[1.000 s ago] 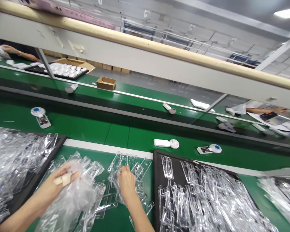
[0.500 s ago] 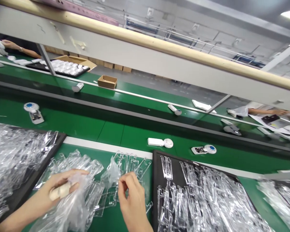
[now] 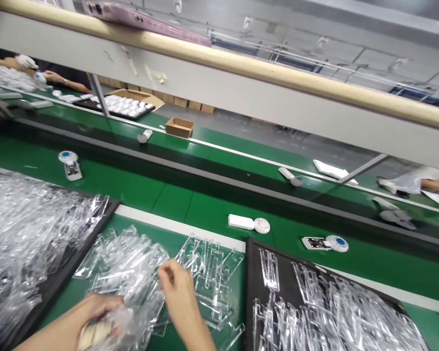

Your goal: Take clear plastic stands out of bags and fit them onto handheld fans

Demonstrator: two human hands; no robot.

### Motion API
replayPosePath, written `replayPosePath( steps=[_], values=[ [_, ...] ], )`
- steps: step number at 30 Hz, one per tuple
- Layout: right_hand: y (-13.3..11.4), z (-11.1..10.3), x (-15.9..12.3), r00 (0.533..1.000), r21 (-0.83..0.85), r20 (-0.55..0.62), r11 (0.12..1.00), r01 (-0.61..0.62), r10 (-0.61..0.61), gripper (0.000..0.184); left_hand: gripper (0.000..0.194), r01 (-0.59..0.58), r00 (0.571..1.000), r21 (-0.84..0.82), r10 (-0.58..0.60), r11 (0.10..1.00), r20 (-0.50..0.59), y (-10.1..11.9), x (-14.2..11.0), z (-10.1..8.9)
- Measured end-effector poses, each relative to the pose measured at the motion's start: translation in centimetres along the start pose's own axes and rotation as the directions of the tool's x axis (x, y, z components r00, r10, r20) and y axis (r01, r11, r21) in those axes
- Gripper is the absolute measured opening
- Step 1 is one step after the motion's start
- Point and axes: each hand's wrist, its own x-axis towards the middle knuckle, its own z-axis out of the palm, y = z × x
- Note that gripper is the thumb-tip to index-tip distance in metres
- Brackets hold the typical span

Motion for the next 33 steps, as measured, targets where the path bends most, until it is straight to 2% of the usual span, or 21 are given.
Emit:
replayPosePath(
  steps=[2, 4, 6, 10, 13, 15, 18, 21, 26, 30, 33],
  values=[
    [0.8, 1.1, 3.5, 0.993, -0.149, 0.002, 0.982, -0.118, 0.119, 0.027, 0.034, -0.036, 0.999, 0.009, 0.036, 0.999, 0.01, -0.2, -0.1, -0.3],
    [1.3, 2.3, 6.5, 0.987, -0.251, 0.031, 0.957, -0.145, 0.158, 0.046, 0.03, -0.037, 0.997, -0.019, 0.038, 0.999, 0.072, -0.1, 0.3, -0.4],
    [1.6, 3.4, 8.6, 0.984, -0.316, 0.057, 0.938, -0.145, 0.171, 0.05, 0.029, 0.005, 0.992, -0.063, 0.003, 0.998, 0.128, 0.0, 0.9, -0.3],
    [1.8, 4.3, 10.4, 0.976, -0.395, 0.085, 0.906, -0.152, 0.201, 0.036, 0.029, 0.15, 0.982, -0.15, -0.129, 0.977, 0.14, -0.1, 2.0, 0.1],
    [2.4, 3.8, 10.7, 0.973, -0.384, 0.097, 0.91, -0.156, 0.208, 0.015, 0.024, 0.208, 0.971, -0.184, -0.18, 0.961, 0.156, -0.4, 2.6, 0.0],
    [2.9, 3.4, 10.6, 0.973, -0.35, 0.104, 0.924, -0.157, 0.204, 0.005, 0.019, 0.221, 0.968, -0.189, -0.191, 0.957, 0.165, -0.6, 3.2, -0.1],
    [3.1, 2.7, 10.0, 0.978, -0.282, 0.104, 0.948, -0.144, 0.179, 0.009, 0.017, 0.296, 0.938, -0.151, -0.257, 0.943, 0.233, -0.8, 4.6, 0.4],
    [2.1, 1.5, 8.6, 0.991, -0.248, 0.046, 0.963, -0.108, 0.123, 0.015, 0.028, 0.341, 0.906, -0.117, -0.293, 0.933, 0.305, -1.3, 5.9, 1.4],
    [-0.7, -1.4, 3.9, 0.996, -0.284, -0.069, 0.958, 0.038, -0.06, 0.017, 0.032, 0.199, 0.954, -0.167, -0.152, 0.966, 0.259, -2.0, 6.9, 1.9],
    [-1.6, -3.3, 0.6, 0.954, -0.357, -0.101, 0.905, 0.231, -0.283, 0.019, 0.037, 0.023, 0.974, -0.159, 0.014, 0.987, 0.226, -1.3, 6.8, 1.5],
    [-2.0, -4.6, -0.6, 0.927, -0.392, -0.119, 0.874, 0.286, -0.357, 0.02, 0.039, -0.086, 0.977, -0.162, 0.115, 0.983, 0.178, 0.2, 5.6, 0.7]
  ],
)
